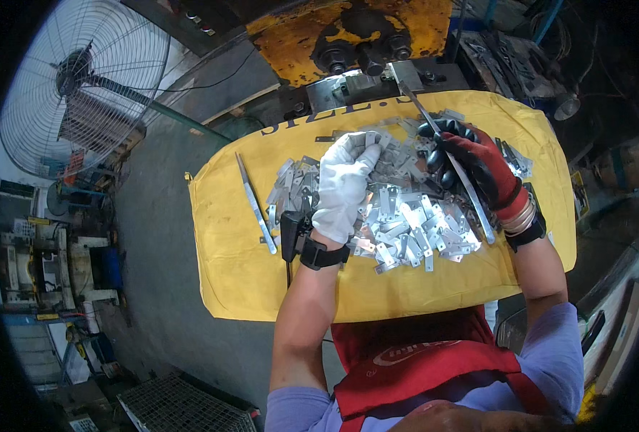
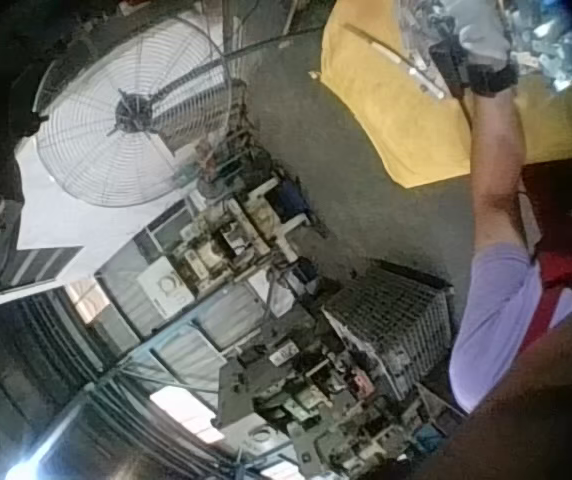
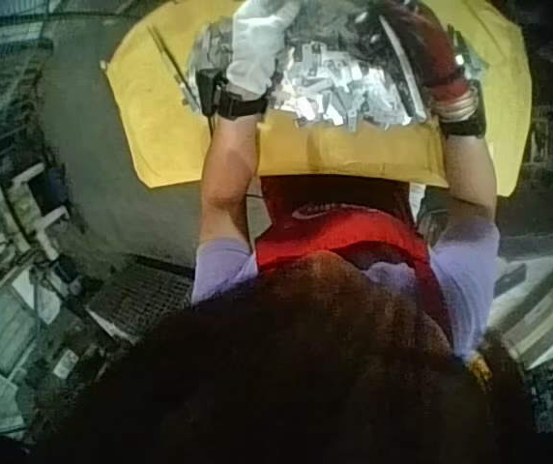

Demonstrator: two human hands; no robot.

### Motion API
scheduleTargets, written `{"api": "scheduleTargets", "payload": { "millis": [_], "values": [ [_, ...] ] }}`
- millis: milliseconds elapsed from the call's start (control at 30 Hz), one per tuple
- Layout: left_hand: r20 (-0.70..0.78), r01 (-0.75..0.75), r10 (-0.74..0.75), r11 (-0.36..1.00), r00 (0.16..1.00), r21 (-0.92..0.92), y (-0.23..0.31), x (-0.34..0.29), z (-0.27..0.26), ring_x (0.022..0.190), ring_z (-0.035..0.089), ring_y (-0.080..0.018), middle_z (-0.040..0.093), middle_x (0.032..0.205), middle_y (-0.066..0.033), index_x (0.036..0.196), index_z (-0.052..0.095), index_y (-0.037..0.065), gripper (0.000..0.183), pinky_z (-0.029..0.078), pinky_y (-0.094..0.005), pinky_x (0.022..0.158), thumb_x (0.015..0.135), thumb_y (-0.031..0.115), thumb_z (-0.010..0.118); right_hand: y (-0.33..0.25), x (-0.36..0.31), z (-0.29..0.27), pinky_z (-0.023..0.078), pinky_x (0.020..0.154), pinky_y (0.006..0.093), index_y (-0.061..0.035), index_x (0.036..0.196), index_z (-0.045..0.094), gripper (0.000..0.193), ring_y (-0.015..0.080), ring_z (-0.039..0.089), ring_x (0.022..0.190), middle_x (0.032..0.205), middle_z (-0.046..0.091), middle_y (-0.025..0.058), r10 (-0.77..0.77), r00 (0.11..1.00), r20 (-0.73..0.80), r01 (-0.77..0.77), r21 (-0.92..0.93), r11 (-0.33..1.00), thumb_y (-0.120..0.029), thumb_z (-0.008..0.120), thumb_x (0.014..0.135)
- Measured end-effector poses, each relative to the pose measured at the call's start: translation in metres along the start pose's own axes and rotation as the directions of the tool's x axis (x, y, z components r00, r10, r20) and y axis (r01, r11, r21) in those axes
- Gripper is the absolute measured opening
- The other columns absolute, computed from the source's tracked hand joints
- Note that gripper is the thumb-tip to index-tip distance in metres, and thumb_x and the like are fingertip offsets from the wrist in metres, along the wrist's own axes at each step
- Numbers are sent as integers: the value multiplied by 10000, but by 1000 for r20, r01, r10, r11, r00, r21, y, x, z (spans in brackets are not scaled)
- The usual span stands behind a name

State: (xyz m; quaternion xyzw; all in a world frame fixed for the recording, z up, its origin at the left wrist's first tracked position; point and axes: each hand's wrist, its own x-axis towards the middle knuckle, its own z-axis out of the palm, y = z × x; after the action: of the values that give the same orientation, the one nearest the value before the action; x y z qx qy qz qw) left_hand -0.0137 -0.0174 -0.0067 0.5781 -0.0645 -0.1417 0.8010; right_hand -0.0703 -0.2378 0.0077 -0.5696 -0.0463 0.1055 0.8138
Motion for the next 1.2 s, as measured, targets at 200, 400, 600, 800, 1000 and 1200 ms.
{"api": "scheduleTargets", "payload": {
  "millis": [200,400,600,800,1000,1200],
  "values": [
    [31,14,-16,998,999,55,4,-1,3,771,595,-101,637,920,-66,1023,581,-20,180,484,-219,702,858,51,575,-3,-1,2,551,668,264,14,1169,521,290,143,627,816,991,600,121,-54,999,-3,52,-195,980,-96,484,903],
    [13,53,-53,998,999,23,5,-1,4,875,611,-138,640,965,-107,999,578,-39,153,494,-237,775,856,-2,537,-4,0,5,539,655,248,0,1175,527,312,115,616,790,963,602,103,11,1000,1,-11,-40,999,-157,497,907],
    [12,20,-21,998,1000,56,8,-4,7,880,611,-142,638,968,-113,1001,573,-47,156,492,-233,777,856,1,540,-7,-2,7,534,659,247,-13,1171,536,304,110,615,792,981,598,101,-17,1000,13,18,-103,994,-157,495,906],
    [29,38,-39,999,999,34,10,-4,10,862,608,-129,637,948,-102,985,576,-47,146,489,-222,758,853,10,550,6,0,3,530,640,241,-20,1163,546,302,103,615,764,923,604,81,-108,991,-81,81,-284,955,-170,507,904],
    [15,42,-43,997,999,71,10,-5,7,846,599,-113,633,928,-85,973,579,-44,140,483,-220,743,848,17,560,-8,0,13,536,662,255,-17,1152,550,294,124,623,823,974,595,86,-4,999,-38,-4,-200,980,-136,527,885],
    [28,39,-41,997,999,72,10,-5,9,856,599,-118,635,942,-91,991,576,-46,158,483,-222,749,848,20,560,8,0,1,535,606,234,-20,1142,554,273,98,620,777,934,601,74,-229,973,37,222,-433,874,-164,485,921]
  ]
}}
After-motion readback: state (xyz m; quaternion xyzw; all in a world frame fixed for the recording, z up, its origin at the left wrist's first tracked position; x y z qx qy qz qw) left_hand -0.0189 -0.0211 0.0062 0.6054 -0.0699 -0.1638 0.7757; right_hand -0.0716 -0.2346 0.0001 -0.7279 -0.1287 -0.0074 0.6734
